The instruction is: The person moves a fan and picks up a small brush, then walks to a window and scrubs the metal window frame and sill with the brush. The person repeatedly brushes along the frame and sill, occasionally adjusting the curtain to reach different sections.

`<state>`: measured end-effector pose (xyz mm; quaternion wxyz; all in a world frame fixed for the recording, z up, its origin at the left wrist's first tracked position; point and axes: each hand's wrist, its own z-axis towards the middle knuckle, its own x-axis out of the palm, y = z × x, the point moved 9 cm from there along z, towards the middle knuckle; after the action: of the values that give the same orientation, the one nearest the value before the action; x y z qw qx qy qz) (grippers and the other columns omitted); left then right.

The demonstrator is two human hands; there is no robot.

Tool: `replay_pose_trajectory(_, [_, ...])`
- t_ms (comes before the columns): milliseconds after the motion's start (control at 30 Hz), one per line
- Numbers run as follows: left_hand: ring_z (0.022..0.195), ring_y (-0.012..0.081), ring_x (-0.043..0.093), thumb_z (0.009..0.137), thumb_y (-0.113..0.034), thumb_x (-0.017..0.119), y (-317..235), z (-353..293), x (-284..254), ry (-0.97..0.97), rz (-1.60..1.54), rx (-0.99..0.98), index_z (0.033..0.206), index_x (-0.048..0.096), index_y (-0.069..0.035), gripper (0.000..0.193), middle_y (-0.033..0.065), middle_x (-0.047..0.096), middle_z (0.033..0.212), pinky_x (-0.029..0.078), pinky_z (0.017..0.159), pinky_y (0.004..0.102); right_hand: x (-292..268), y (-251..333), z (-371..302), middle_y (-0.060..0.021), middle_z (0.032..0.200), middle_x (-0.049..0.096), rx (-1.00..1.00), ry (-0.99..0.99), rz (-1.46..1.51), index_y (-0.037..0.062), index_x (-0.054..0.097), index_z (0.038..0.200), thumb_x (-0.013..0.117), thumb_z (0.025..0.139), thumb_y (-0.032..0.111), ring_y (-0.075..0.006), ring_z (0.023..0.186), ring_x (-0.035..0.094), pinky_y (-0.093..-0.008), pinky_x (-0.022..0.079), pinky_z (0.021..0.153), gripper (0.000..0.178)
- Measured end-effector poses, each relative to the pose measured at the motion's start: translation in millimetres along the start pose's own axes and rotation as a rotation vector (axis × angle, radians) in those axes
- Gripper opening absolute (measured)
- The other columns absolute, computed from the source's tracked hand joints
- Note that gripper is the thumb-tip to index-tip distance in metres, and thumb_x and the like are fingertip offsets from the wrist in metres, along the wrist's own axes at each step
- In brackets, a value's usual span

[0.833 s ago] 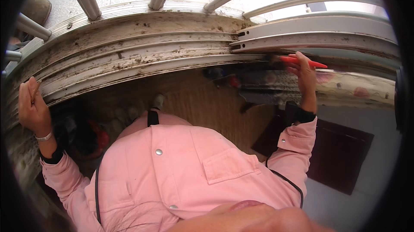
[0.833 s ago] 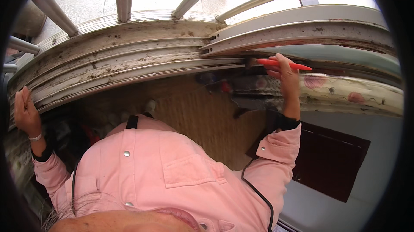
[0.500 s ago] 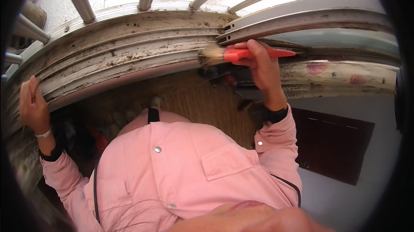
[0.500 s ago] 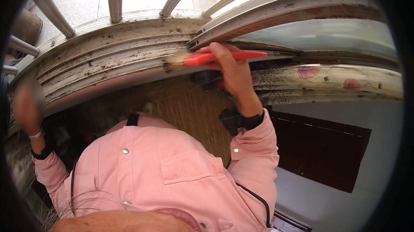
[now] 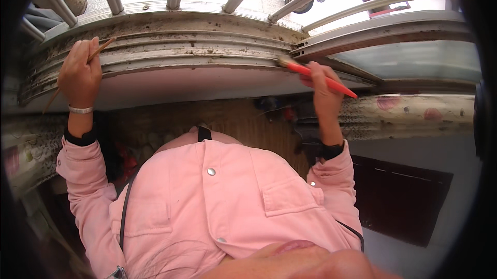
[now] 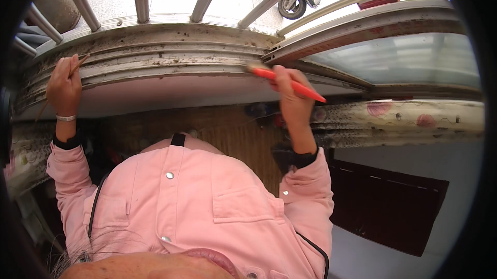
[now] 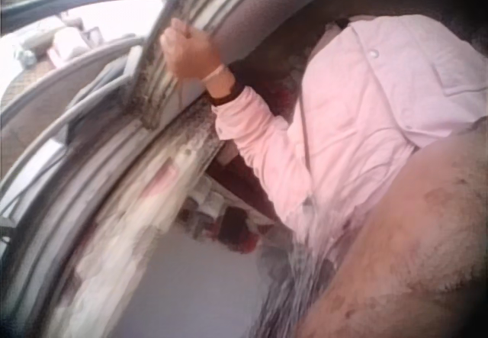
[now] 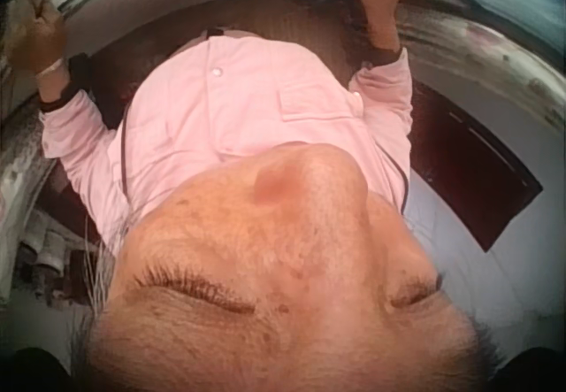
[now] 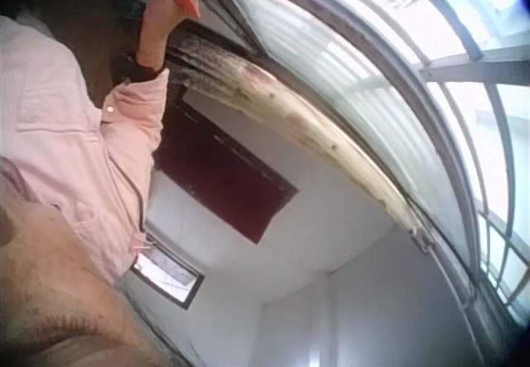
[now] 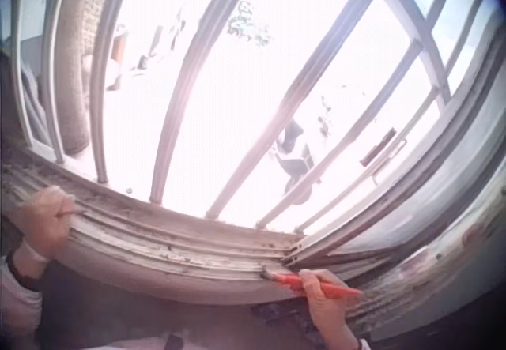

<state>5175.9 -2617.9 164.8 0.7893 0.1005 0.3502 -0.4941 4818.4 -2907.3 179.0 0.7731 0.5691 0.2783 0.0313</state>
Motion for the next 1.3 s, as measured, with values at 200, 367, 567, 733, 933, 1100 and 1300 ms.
replay_pose_trajectory(200, [0.060, 0.0290, 0.055, 0.092, -0.027, 0.054, 6.2, -7.6, -16.3, -0.044, 0.031, 0.033, 0.071, 0.049, -0.008, 0.029, 0.0082, 0.052, 0.069, 0.042, 0.050, 0.0373, 126.3, 67.8, -27.6, -0.0099, 0.089, 0.065, -0.013, 0.263, 0.287, -0.0024, 0.064, 0.094, 0.060, 0.092, 0.020, -0.0143, 0.077, 0.064, -0.0245, 0.054, 0.065, 0.023])
replay_pose_trajectory(367, [0.057, 0.0277, 0.055, 0.092, -0.028, 0.054, 1.3, -4.3, -7.9, -0.031, 0.034, 0.043, 0.070, 0.048, -0.009, 0.029, 0.0065, 0.051, 0.067, 0.043, 0.049, 0.0364, 61.6, 81.2, 13.7, -0.0071, 0.077, 0.065, -0.172, -0.028, 0.001, -0.0022, 0.065, 0.089, 0.066, 0.087, 0.024, -0.0132, 0.071, 0.064, -0.0226, 0.053, 0.060, 0.026])
replay_pose_trajectory(567, [0.057, 0.0263, 0.055, 0.091, -0.029, 0.055, -8.5, -2.7, -5.5, -0.058, -0.008, 0.061, 0.070, 0.049, -0.010, 0.029, 0.0049, 0.051, 0.066, 0.043, 0.048, 0.0362, 52.0, 35.9, 22.9, -0.0040, 0.065, 0.063, 0.009, -0.009, -0.061, -0.0024, 0.067, 0.082, 0.075, 0.080, 0.028, -0.0088, 0.058, 0.060, -0.0222, 0.050, 0.053, 0.032])
replay_pose_trajectory(733, [0.058, 0.0258, 0.056, 0.091, -0.028, 0.054, 1.3, -6.0, -13.2, -0.059, -0.005, 0.041, 0.070, 0.050, -0.010, 0.028, 0.0045, 0.052, 0.065, 0.044, 0.049, 0.0360, 142.7, 63.0, 20.1, -0.0115, 0.077, 0.067, 0.054, 0.198, 0.166, -0.0029, 0.064, 0.090, 0.073, 0.080, 0.032, -0.0167, 0.066, 0.067, -0.0262, 0.055, 0.057, 0.037])
replay_pose_trajectory(933, [0.058, 0.0255, 0.057, 0.091, -0.028, 0.054, 13.1, -9.3, -18.1, -0.075, 0.006, 0.032, 0.070, 0.051, -0.010, 0.027, 0.0039, 0.053, 0.065, 0.045, 0.049, 0.0359, 98.7, 99.2, 28.6, -0.0110, 0.081, 0.067, -0.055, 0.149, 0.068, -0.0014, 0.064, 0.093, 0.069, 0.084, 0.025, -0.0177, 0.072, 0.068, -0.0246, 0.056, 0.063, 0.029])
replay_pose_trajectory(1100, [0.056, 0.0251, 0.056, 0.090, -0.028, 0.055, 10.1, -7.7, -16.9, -0.067, 0.002, 0.023, 0.069, 0.051, -0.011, 0.027, 0.0036, 0.053, 0.064, 0.045, 0.048, 0.0351, 92.4, 59.0, 13.5, -0.0074, 0.071, 0.065, 0.163, 0.092, -0.041, -0.0042, 0.065, 0.082, 0.074, 0.080, 0.027, -0.0108, 0.054, 0.061, -0.0191, 0.048, 0.049, 0.032])
replay_pose_trajectory(1300, [0.054, 0.0243, 0.056, 0.090, -0.028, 0.054, 3.2, -3.8, -19.0, -0.061, 0.012, 0.024, 0.068, 0.051, -0.010, 0.029, 0.0035, 0.052, 0.063, 0.044, 0.047, 0.0342, 234.0, 115.4, 3.6, -0.0099, 0.071, 0.065, 0.015, 0.517, 0.327, -0.0043, 0.064, 0.083, 0.072, 0.081, 0.033, -0.0130, 0.057, 0.063, -0.0216, 0.052, 0.051, 0.038])
